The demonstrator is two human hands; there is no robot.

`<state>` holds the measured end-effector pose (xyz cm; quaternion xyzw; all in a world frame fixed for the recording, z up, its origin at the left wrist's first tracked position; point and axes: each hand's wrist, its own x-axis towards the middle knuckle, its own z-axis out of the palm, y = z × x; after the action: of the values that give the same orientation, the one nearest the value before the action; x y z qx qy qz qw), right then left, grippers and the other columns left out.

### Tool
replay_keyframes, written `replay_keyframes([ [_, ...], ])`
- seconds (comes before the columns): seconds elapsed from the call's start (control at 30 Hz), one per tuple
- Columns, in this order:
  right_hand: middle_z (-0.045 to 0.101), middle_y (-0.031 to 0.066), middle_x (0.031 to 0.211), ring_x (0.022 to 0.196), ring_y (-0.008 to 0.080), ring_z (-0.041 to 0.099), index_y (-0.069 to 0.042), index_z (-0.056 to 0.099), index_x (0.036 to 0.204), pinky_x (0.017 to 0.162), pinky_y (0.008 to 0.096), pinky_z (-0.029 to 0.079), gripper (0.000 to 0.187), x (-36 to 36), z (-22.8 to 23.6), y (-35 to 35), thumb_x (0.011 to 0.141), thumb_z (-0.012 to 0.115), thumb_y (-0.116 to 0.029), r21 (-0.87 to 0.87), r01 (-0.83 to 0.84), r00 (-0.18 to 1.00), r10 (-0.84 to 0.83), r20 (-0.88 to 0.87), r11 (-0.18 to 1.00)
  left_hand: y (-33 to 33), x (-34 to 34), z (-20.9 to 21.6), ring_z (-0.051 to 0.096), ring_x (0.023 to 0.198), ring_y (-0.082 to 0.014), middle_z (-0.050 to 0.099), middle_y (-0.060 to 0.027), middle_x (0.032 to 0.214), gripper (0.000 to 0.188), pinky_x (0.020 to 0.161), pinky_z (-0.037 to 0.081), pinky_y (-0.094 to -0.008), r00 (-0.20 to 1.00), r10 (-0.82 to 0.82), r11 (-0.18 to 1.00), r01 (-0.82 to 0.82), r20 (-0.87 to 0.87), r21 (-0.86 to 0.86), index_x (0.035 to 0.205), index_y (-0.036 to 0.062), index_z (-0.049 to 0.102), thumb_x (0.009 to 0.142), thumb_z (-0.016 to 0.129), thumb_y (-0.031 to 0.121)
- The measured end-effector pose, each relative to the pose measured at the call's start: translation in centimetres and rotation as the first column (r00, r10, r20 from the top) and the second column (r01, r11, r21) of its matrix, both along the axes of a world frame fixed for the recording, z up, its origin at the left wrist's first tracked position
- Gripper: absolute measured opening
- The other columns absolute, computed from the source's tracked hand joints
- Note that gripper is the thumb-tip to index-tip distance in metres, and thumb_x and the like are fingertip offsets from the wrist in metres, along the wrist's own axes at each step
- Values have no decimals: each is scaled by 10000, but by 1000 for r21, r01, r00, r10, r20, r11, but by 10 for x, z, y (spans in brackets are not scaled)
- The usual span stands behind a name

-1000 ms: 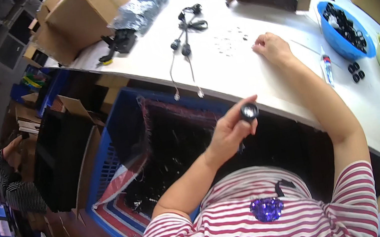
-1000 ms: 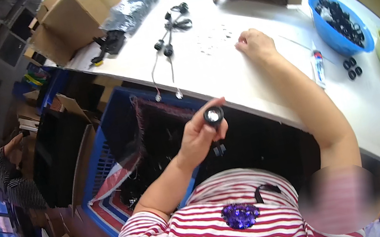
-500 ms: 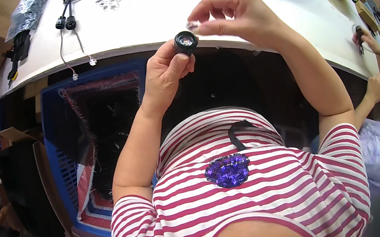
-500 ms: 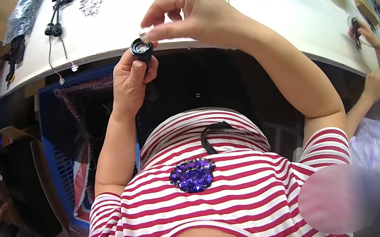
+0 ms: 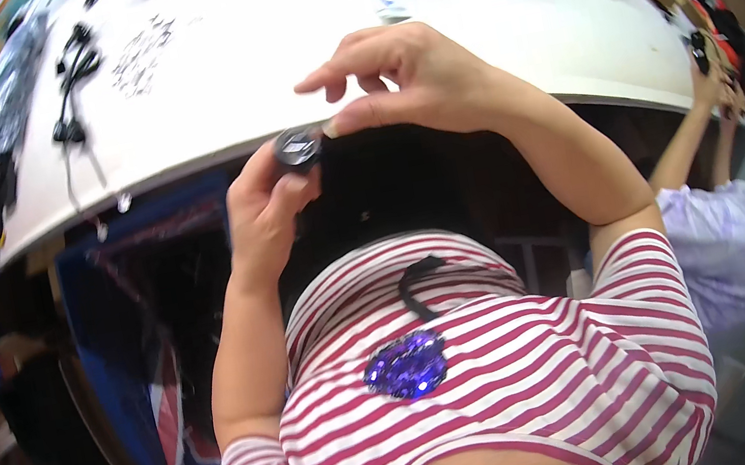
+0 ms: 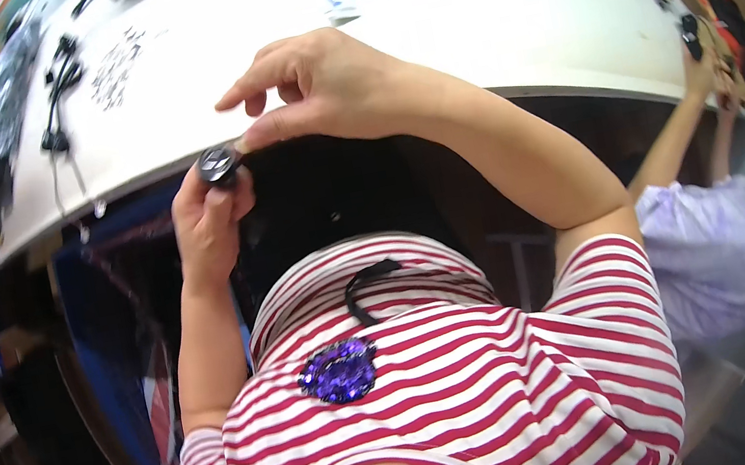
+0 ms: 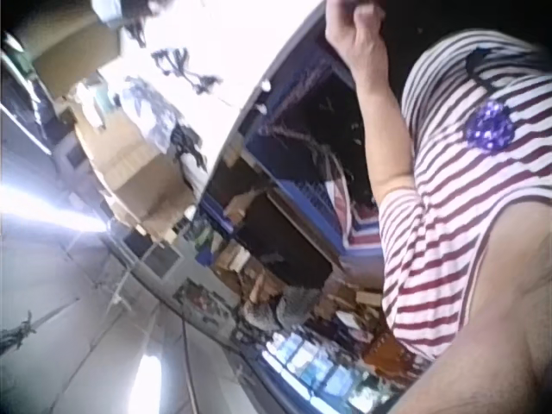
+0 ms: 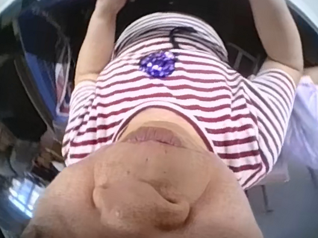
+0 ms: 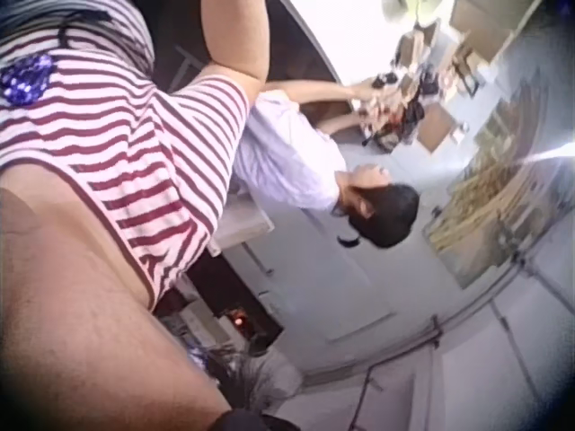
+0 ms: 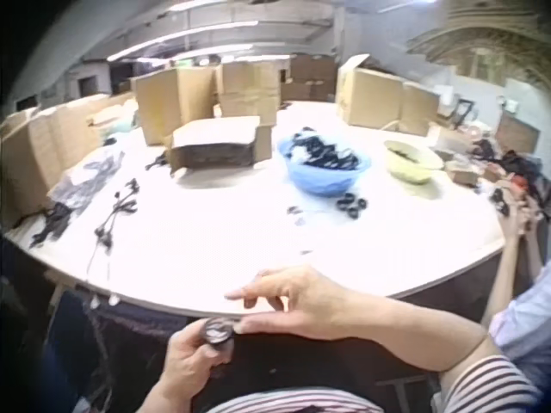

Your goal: The person assembles small electronic components by applying glue from a tube into a black cylindrical housing, inserting a small LED light, and screwing on a cap. This process is repeated for multiple units on a cluttered workbench.

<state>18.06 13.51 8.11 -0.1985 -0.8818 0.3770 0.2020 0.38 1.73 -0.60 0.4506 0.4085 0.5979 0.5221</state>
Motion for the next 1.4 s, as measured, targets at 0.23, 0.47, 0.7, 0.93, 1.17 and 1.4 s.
replay_keyframes([
  [0.23,625,92,935,865,228,589,-83,618,1052,759,323,459,374,93,-53,135,786,629,-345,509,701,600,-799,-44,499,0,-4,-8,362,568,-48,482,17,668,412,503,252,-186,995,-25,996,16,97,88,1109,-26,547,825,618,264],
  [0.47,629,100,946,925,267,587,-97,601,1072,815,355,453,423,105,-65,167,774,614,-397,557,677,498,-857,134,481,0,2,-3,322,547,-51,424,23,640,470,495,242,-193,1000,1,999,-1,-1,54,1123,-24,525,832,611,335],
  [0.7,598,26,842,654,99,490,-46,607,1010,586,223,407,257,33,-22,13,767,668,-106,-62,147,968,-157,-196,987,-2,10,1,445,660,-55,532,17,764,320,605,365,-180,991,-28,998,22,-133,-51,1097,-8,553,800,585,107],
  [0.93,560,34,806,610,121,477,-85,610,999,554,240,419,305,7,-16,-26,720,704,-162,216,-33,997,48,-64,976,-13,9,1,519,726,-72,579,-9,821,273,673,444,-204,992,-50,998,45,-113,-46,1064,-2,570,805,606,77],
  [1.17,563,45,816,619,129,490,-93,607,1008,566,248,430,312,0,-15,-33,721,704,-169,194,-58,998,64,-24,979,-19,7,0,551,713,-86,609,-30,809,248,664,476,-216,995,-39,999,37,-94,-17,1046,11,596,821,617,114],
  [1.4,576,65,760,595,153,522,-58,618,913,541,266,430,276,-4,-10,-43,714,713,-224,238,-21,989,-13,144,971,-26,3,0,546,737,-84,599,-16,854,289,682,466,-220,984,-64,997,56,-168,-53,1082,2,566,817,615,107],
])
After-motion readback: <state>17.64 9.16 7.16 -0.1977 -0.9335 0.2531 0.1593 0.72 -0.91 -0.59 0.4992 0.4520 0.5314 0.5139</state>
